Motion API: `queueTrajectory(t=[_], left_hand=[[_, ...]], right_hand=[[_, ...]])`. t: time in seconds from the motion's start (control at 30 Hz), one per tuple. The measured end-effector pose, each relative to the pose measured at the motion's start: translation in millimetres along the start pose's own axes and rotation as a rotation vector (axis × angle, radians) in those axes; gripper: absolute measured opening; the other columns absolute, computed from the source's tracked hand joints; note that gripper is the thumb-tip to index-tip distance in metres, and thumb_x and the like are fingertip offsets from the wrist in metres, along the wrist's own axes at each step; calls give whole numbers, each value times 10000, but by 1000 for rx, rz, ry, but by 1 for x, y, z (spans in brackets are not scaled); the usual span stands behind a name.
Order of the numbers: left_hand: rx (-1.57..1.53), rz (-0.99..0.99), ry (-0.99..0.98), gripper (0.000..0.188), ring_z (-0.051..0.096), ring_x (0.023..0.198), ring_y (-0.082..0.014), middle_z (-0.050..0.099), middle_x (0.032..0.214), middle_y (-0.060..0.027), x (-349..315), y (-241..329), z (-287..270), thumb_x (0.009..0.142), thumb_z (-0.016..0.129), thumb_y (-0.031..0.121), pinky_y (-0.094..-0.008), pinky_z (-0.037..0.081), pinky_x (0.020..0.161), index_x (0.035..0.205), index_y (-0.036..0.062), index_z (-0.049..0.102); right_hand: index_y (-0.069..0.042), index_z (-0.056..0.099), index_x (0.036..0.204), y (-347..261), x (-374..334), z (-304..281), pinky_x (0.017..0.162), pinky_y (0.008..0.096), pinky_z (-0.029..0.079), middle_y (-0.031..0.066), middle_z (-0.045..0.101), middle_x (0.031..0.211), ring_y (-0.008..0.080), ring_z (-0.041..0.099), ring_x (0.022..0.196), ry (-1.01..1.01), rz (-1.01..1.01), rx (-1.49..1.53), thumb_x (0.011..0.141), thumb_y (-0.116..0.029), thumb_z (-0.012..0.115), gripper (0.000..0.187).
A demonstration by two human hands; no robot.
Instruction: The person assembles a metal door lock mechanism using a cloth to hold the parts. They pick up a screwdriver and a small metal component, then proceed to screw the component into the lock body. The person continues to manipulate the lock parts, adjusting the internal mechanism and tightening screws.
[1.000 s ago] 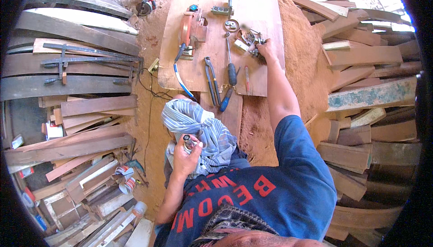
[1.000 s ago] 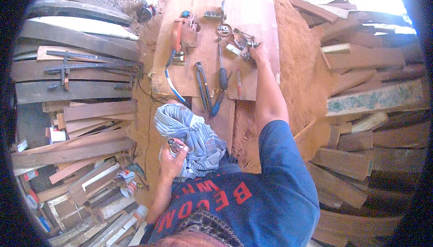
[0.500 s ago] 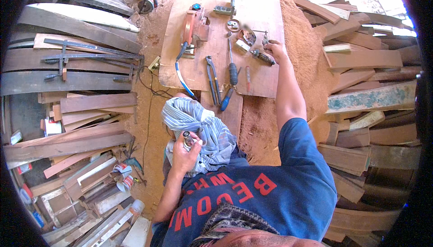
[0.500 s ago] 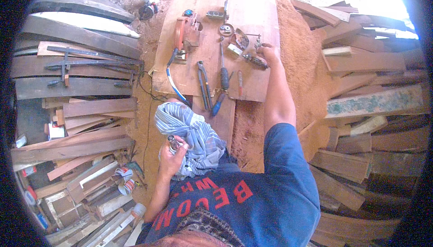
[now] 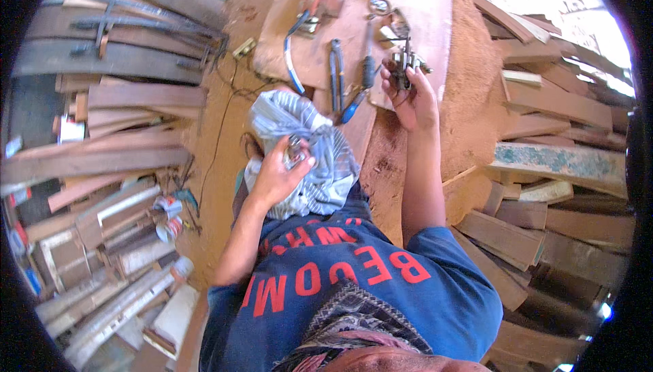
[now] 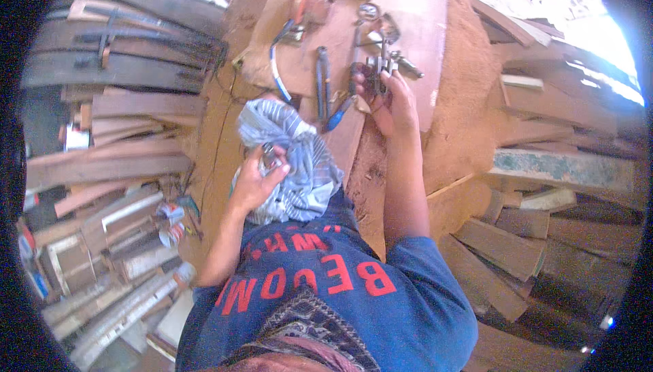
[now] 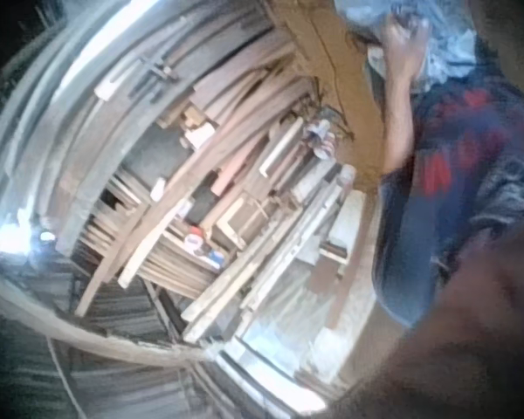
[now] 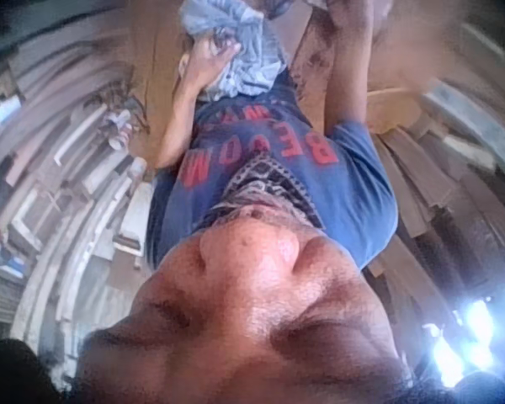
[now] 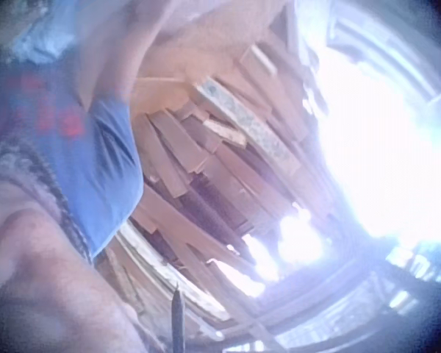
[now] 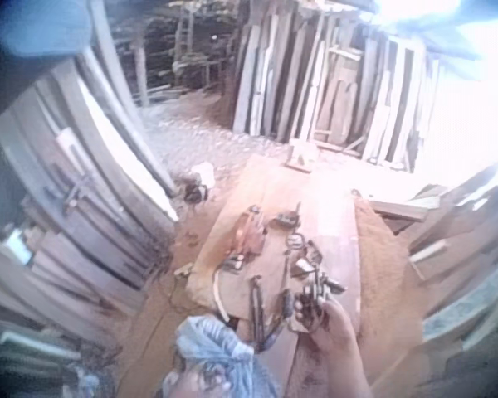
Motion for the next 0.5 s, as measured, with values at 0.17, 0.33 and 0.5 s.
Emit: queueTrajectory(t=[0.17, 0.33, 0.5], left_hand=[[-128, 174, -60, 517, 620, 939, -133, 667, 1034, -43, -4, 6, -3, 903, 769, 147, -322, 504, 898, 1331, 32, 502], [-351, 135, -71, 496, 621, 1090, -119, 684, 1161, -87, -9, 2, -8, 949, 721, 124, -327, 497, 988, 1367, 35, 469], [-360, 150, -66, 416, 638, 1102, -141, 692, 1192, -76, 2, -4, -10, 948, 694, 104, -322, 498, 1005, 1315, -4, 529]], right_hand=[[26, 599, 1233, 66, -54, 50, 911, 463, 585, 150, 697, 1153, 290, 701, 1023, 33, 156, -230, 994, -90, 599, 266], [-19, 681, 1131, 77, -54, 61, 879, 335, 509, 60, 723, 1013, 171, 663, 914, -59, 87, -661, 967, -126, 684, 195], [-36, 683, 1138, 87, -56, 93, 807, 313, 533, 34, 727, 987, 148, 679, 881, -39, 203, -472, 972, -146, 704, 201]])
Point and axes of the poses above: each hand's wrist, its own x-axis towards the middle knuckle, its own z-axis out of the palm, y = z × x, the point moved 10 cm from there along x, towards the middle knuckle
